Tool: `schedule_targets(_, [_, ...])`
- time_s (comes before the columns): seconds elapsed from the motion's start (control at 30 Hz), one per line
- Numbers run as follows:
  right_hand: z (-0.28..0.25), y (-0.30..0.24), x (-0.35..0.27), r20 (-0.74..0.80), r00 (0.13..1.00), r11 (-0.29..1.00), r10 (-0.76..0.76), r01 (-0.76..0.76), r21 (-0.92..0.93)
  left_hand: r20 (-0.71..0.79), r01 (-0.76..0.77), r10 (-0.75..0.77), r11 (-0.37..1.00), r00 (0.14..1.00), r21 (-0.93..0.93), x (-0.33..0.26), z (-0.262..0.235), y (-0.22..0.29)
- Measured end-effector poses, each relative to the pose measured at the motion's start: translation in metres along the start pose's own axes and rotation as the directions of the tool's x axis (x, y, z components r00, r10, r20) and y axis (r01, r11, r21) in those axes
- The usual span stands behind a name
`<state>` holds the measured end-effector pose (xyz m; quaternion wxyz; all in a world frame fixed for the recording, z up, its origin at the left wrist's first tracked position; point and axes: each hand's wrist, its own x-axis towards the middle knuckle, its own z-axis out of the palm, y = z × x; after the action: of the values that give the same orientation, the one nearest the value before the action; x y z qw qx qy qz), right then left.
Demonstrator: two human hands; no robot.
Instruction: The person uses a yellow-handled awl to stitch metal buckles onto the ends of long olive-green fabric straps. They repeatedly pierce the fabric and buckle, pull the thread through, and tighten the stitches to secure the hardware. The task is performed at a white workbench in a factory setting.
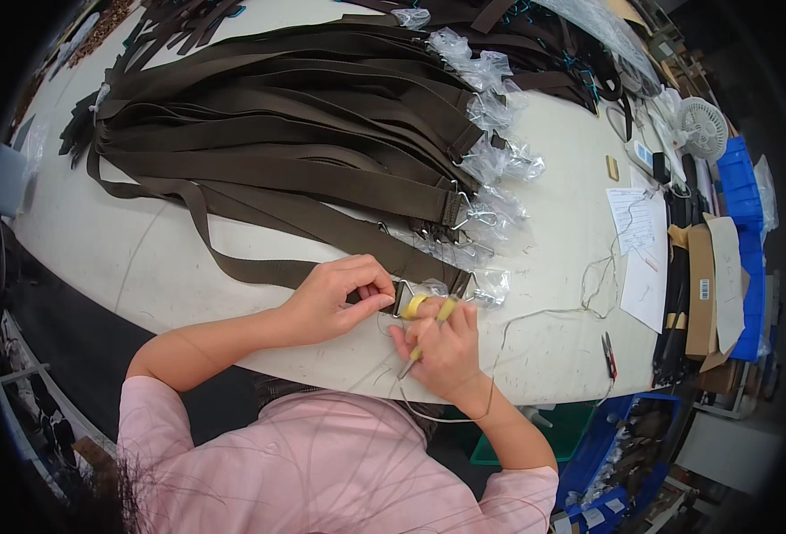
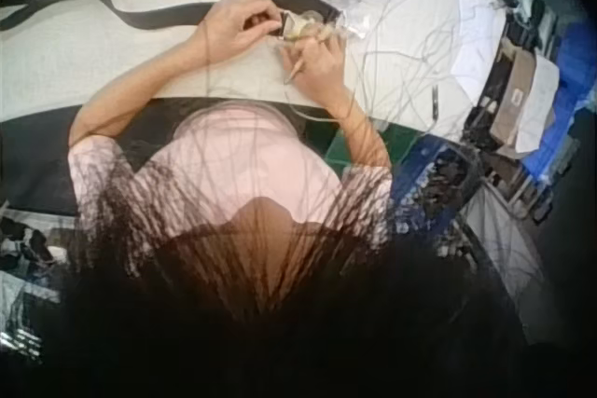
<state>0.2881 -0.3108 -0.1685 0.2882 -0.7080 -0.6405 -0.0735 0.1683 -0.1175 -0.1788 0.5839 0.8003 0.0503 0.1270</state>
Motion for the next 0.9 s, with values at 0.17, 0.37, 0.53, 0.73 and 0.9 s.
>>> schedule_targets(0.17, [0.013, -0.007, -0.009, 0.005, 1.0, 0.989, -0.029, 0.029, -0.143, 0.019, -0.005, 0.005, 1.0, 1.0, -0.003, 0.002, -0.003, -0.001])
schedule_targets(0.37, [0.003, -0.017, -0.017, 0.023, 1.0, 0.98, 0.022, -0.017, -0.197, 0.044, 0.134, -0.128, 0.978, 0.991, -0.162, 0.003, -0.005, -0.001])
schedule_targets(0.53, [-0.009, -0.01, -0.03, -0.014, 0.989, 0.968, 0.144, -0.144, -0.207, 0.058, 0.15, -0.142, 0.971, 0.988, -0.187, 0.006, -0.007, 0.001])
schedule_targets(0.73, [-0.037, 0.01, -0.03, -0.311, 0.943, 0.993, 0.118, -0.114, 0.031, 0.028, 0.076, -0.074, 0.993, 0.997, -0.09, 0.0, -0.004, -0.001])
schedule_targets(0.9, [-0.042, 0.006, 0.011, -0.136, 0.926, 0.773, 0.353, -0.207, 0.599, 0.019, 0.069, -0.068, 0.995, 0.998, -0.075, -0.002, -0.005, -0.001])
